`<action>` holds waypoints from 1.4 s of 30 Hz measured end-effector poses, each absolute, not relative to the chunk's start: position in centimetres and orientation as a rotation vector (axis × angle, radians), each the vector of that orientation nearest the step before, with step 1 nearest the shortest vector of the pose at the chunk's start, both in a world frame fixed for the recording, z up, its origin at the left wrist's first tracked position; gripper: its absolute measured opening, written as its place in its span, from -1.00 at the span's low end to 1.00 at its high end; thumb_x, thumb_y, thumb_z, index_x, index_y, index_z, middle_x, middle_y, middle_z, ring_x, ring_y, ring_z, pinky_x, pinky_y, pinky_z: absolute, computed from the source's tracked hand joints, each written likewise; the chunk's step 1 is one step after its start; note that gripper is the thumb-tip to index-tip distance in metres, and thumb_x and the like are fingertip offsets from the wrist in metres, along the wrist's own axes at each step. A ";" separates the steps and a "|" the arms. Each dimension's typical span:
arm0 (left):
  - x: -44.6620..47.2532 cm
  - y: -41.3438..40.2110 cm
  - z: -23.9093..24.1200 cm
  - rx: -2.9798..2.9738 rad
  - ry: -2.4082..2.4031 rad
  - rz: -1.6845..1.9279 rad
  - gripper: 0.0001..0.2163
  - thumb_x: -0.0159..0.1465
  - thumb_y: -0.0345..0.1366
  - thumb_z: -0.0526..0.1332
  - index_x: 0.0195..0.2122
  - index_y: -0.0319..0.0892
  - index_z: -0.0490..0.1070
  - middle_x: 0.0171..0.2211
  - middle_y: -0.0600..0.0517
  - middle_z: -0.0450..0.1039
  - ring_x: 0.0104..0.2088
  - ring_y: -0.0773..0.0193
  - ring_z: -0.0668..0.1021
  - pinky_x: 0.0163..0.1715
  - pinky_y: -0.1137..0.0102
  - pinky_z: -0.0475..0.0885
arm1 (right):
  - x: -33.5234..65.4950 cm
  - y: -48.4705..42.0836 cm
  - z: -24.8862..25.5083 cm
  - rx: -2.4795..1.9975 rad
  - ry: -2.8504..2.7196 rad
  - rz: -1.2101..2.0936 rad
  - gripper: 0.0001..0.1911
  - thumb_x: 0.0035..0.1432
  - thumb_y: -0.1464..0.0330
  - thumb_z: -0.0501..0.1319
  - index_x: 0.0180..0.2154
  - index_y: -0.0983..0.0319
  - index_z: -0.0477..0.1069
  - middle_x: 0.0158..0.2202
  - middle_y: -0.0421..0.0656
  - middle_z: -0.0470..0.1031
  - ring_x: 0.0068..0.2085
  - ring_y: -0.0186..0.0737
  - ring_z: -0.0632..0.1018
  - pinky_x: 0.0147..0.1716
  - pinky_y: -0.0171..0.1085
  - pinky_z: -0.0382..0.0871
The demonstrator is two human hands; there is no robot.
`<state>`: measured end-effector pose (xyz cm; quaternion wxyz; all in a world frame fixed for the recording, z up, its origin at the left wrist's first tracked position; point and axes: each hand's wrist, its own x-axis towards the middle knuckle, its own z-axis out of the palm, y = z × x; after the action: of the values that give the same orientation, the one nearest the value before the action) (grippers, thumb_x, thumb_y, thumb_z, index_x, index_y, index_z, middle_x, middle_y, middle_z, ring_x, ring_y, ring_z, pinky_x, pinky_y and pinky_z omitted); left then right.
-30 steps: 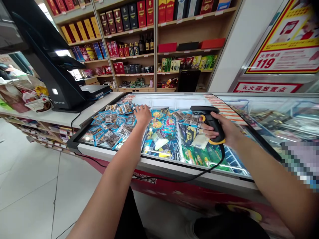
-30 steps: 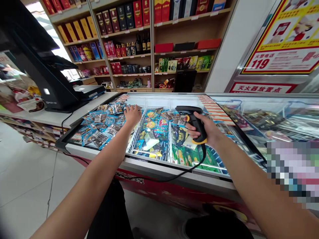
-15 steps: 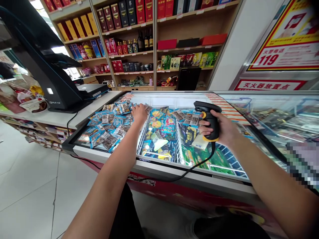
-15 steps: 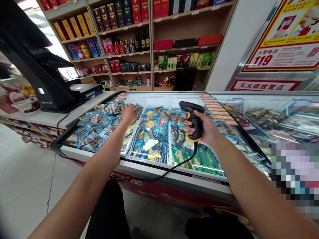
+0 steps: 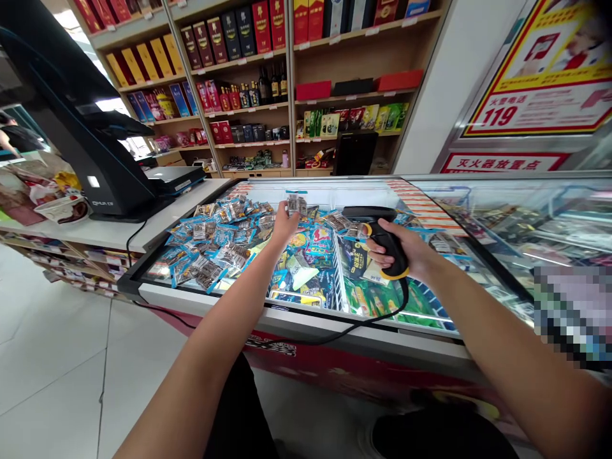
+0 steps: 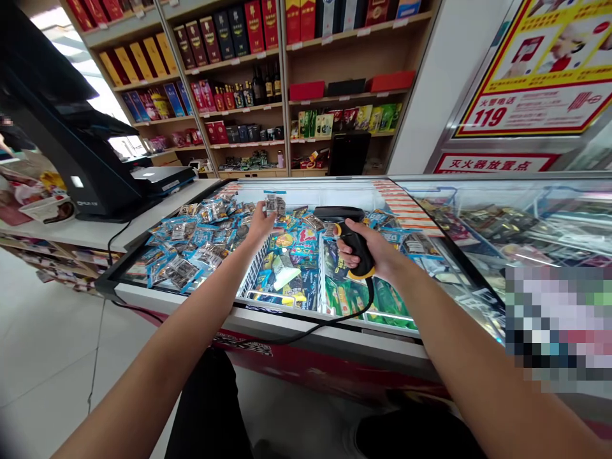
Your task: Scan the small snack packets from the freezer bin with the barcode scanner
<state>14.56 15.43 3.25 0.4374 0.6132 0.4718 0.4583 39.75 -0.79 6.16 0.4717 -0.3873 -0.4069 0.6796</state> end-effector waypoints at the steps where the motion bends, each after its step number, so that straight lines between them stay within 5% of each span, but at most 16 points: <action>1: 14.8 15.2 3.1 1.585 1.141 1.113 -0.61 0.45 -0.34 0.12 0.28 -0.09 0.20 0.00 -0.07 0.48 -0.30 0.35 0.53 -0.22 0.36 0.62 | 39.7 -0.8 6.2 -0.938 -1.004 1.640 -0.61 0.28 0.03 0.37 -0.16 0.18 0.38 -0.55 -0.29 0.23 -0.62 -0.42 0.15 -0.65 -0.40 0.16; 15: 15.3 14.2 2.4 1.780 1.162 1.008 -0.62 0.46 -0.31 0.13 0.30 -0.11 0.23 0.11 -0.17 0.50 -0.22 0.21 0.64 -0.22 0.32 0.59 | 39.9 -0.5 6.1 -0.896 -1.027 1.591 -0.52 0.17 -0.02 0.46 -0.21 0.19 0.38 -0.57 -0.33 0.21 -0.65 -0.45 0.16 -0.65 -0.40 0.16; 22: 15.2 14.1 2.6 1.884 1.209 1.018 -0.62 0.48 -0.29 0.14 0.30 -0.13 0.26 0.21 -0.20 0.48 0.06 0.07 0.64 -0.01 0.32 0.55 | 40.1 -0.4 6.0 -0.843 -1.030 1.583 -0.51 0.15 -0.02 0.47 -0.22 0.20 0.40 -0.57 -0.32 0.22 -0.65 -0.45 0.15 -0.66 -0.38 0.17; 31: 15.1 14.0 2.6 1.915 1.249 0.988 -0.61 0.49 -0.27 0.14 0.32 -0.13 0.23 0.28 -0.23 0.43 0.13 0.02 0.61 0.03 0.29 0.53 | 40.3 -0.4 6.1 -0.838 -1.045 1.587 -0.54 0.20 -0.02 0.42 -0.22 0.19 0.38 -0.57 -0.32 0.20 -0.65 -0.43 0.16 -0.66 -0.37 0.17; 42: 15.1 14.1 2.6 1.903 1.293 1.010 -0.57 0.49 -0.27 0.12 0.36 -0.13 0.21 0.17 -0.21 0.49 -0.03 0.11 0.64 -0.08 0.32 0.54 | 40.2 -0.7 6.3 -0.843 -1.031 1.595 -0.54 0.21 -0.02 0.42 -0.22 0.20 0.38 -0.57 -0.32 0.20 -0.65 -0.45 0.14 -0.66 -0.39 0.14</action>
<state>15.07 14.13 2.58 0.3093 0.7202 0.4895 0.3822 40.16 -0.65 6.35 0.5071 -0.3496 -0.4276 0.6617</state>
